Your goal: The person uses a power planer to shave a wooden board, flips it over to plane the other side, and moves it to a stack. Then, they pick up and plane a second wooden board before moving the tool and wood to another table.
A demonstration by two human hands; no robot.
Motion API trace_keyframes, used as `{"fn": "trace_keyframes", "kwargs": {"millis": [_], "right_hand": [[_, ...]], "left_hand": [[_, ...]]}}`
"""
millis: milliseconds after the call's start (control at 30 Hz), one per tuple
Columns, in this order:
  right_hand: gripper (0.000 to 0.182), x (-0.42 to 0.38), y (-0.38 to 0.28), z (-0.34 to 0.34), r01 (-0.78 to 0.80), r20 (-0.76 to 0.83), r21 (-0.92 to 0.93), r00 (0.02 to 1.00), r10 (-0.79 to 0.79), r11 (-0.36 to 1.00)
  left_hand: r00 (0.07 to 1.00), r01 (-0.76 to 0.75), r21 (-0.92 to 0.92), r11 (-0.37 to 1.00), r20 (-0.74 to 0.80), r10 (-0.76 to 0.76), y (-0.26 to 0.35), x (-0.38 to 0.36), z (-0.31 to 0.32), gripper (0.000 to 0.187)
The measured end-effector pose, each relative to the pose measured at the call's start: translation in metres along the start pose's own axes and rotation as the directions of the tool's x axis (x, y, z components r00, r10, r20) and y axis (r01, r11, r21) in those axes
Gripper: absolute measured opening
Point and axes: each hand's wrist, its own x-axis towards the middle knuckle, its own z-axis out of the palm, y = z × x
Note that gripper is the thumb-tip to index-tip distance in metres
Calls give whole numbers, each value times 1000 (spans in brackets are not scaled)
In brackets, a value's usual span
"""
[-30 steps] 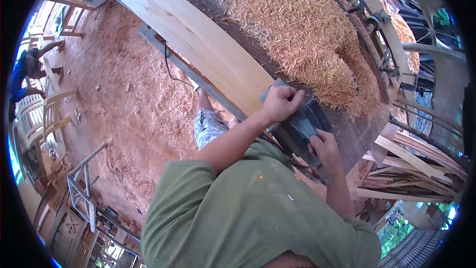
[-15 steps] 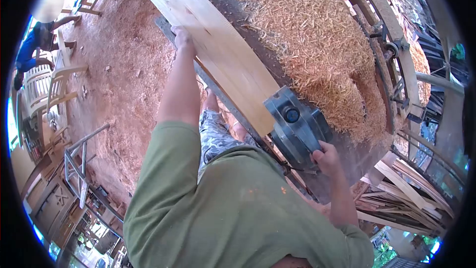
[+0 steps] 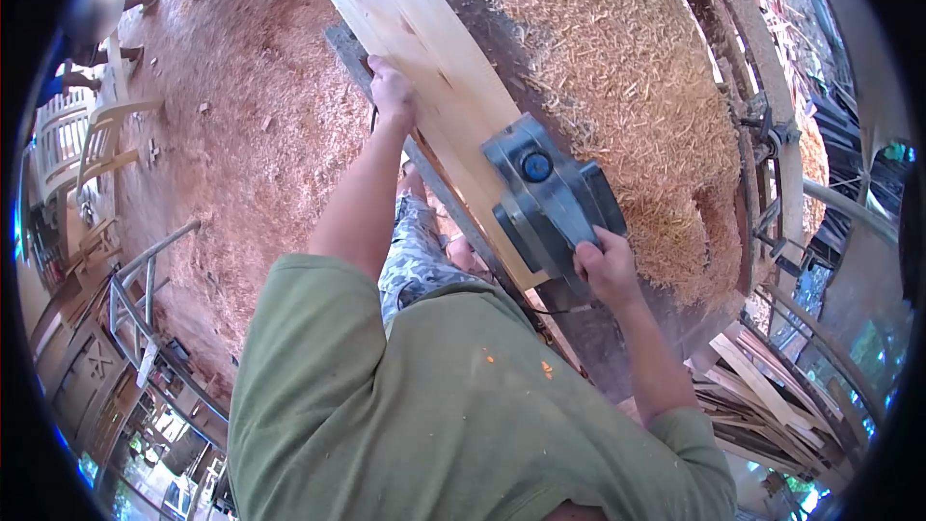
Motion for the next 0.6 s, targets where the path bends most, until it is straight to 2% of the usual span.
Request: {"fn": "trace_keyframes", "kwargs": {"millis": [100,167,267,367,600], "right_hand": [[40,29,-29,21,15,-19,32,1000,-14,999],[36,49,-42,30,43,6,-24,999,-43,999],[38,79,-63,44,32,-1,-6,999,-32,999],[41,102,-88,57,35,14,-30,999,-35,999],[49,152,-133,91,84,-36,-46,996,-86,995]], "left_hand": [[995,94,87,992,10,-95,18,-14,-5,81],[994,108,126,986,-15,-107,21,-15,-6,82],[998,53,32,998,40,-54,1,-2,-5,81],[989,114,-99,989,102,-103,-7,2,-5,80],[989,132,-202,970,96,-115,-17,5,-3,81]]}}
